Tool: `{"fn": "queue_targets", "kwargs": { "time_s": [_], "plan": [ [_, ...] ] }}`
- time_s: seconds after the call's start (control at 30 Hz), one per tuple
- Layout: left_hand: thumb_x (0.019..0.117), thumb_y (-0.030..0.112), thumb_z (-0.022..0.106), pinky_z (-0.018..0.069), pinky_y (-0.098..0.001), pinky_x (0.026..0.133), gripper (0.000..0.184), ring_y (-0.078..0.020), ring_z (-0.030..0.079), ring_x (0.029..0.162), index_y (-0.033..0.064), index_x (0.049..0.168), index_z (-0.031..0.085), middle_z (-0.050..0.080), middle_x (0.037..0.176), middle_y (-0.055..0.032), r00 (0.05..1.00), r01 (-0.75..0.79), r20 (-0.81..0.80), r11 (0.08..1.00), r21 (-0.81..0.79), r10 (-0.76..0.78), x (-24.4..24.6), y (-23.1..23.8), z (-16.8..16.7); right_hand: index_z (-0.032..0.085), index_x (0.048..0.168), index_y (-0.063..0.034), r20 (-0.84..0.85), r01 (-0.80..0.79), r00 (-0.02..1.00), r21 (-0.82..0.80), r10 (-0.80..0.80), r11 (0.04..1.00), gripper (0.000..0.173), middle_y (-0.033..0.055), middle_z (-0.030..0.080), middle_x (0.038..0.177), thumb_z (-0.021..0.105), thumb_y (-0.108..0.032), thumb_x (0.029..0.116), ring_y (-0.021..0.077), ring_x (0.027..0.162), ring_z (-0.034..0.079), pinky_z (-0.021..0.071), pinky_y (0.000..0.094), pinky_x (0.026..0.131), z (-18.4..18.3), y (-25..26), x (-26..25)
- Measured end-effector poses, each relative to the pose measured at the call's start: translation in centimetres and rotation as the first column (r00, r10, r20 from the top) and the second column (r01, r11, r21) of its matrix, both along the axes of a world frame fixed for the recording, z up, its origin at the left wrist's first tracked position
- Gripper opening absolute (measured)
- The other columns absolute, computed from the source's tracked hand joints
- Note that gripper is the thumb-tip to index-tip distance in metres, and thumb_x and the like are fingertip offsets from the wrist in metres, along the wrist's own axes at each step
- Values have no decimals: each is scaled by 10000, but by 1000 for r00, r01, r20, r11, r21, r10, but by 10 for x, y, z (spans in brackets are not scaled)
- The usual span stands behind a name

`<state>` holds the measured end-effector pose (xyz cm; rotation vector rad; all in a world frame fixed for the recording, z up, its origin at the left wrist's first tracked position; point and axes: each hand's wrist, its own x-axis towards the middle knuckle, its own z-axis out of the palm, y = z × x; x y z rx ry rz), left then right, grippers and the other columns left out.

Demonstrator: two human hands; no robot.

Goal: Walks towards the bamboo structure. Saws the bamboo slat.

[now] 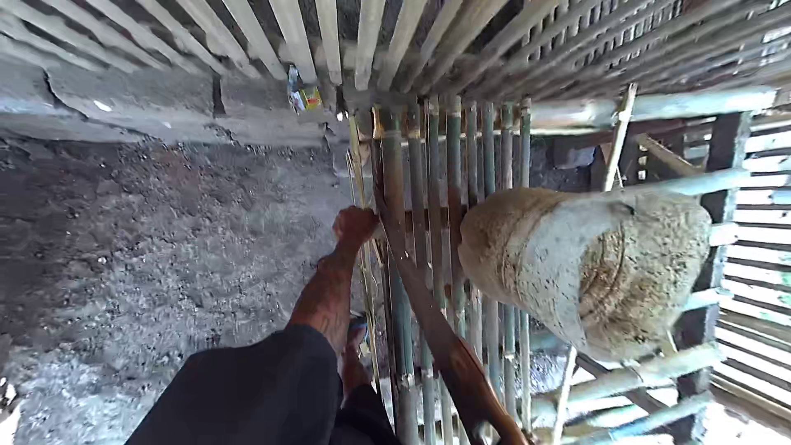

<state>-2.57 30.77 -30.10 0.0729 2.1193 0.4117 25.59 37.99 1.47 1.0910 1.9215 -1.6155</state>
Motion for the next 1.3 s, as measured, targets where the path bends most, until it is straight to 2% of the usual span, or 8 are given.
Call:
{"fn": "queue_targets", "kwargs": {
  "time_s": [0.17, 0.37, 0.57, 0.73, 0.83, 1.0, 1.13, 1.3],
  "plan": [
    [1008, 506, 535, 521, -693, 855, 464, -430, 661, 1136, 96, 1034, 751, 718, 1146, -202, 999, 40, -1, 999, 26, -40, -4, -4, -1, 713, 1020, -8, -200, 80, 979, 212, -37, 974, 230, -20, 691, 710, 692, -205, 903, 41, 559, 623, 567, 256, 523, -71, 7, -5],
    [996, 515, 530, 518, -708, 855, 483, -432, 663, 1134, 88, 1035, 752, 715, 1159, -209, 998, -9, 62, 1000, 22, 8, 10, -2, 5, 396, 1421, 212, 192, 94, 977, -8, -91, 996, 561, 249, 615, 1261, 536, -83, 965, 54, 1105, 618, 472, 190, 993, 29, 0, -64],
    [979, 536, 530, 520, -714, 818, 504, -443, 673, 1099, 82, 1004, 751, 723, 1119, -217, 999, 3, 33, 999, 38, -4, -7, -3, 0, 697, 855, -117, -166, 89, 984, 156, -63, 984, 85, -74, 625, 611, 722, -195, 881, 44, 483, 564, 516, 265, 453, -33, 36, -52],
    [971, 551, 544, 517, -706, 813, 497, -430, 681, 1066, 103, 1001, 757, 730, 1089, -200, 997, -71, 47, 996, 53, 68, -9, -3, -11, 395, 1441, 196, 241, -71, 969, 46, 58, 996, 512, 283, 581, 1354, 502, -52, 1006, 136, 1218, 595, 446, 244, 1056, 31, 12, -115],
    [969, 515, 574, 528, -697, 809, 444, -428, 693, 1044, 111, 1006, 755, 740, 1066, -191, 995, -71, 70, 996, 60, 67, -3, -3, -3, 445, 1394, 186, 197, 25, 980, 46, -34, 999, 470, 195, 641, 1209, 508, -64, 1002, 35, 1072, 623, 479, 181, 970, 21, 19, -133],
    [970, 547, 564, 520, -710, 828, 456, -431, 684, 1084, 146, 1031, 770, 738, 1112, -184, 992, -106, 79, 990, 89, 99, -13, -7, -8, 673, 764, -113, -77, 185, 981, 90, -178, 979, 113, -34, 571, 555, 690, -178, 856, 83, 443, 513, 462, 282, 429, -76, 34, -109],
    [962, 546, 571, 526, -699, 794, 447, -427, 693, 1043, 145, 1007, 764, 744, 1065, -176, 995, -84, 56, 995, 60, 81, -18, -2, -9, 530, 1394, 103, -83, 3, 997, 13, -2, 1000, 529, 113, 692, 1248, 621, -202, 971, 122, 1141, 663, 539, 339, 1030, -14, 37, -96],
    [945, 528, 612, 529, -691, 798, 423, -422, 693, 1044, 135, 999, 761, 742, 1065, -174, 995, -60, 88, 997, 47, 55, -14, 2, -5, 535, 1334, 99, 205, 86, 974, 39, -92, 996, 392, 83, 674, 1031, 556, -95, 994, 8, 885, 641, 535, 182, 837, -36, 31, -145]
  ]
}}
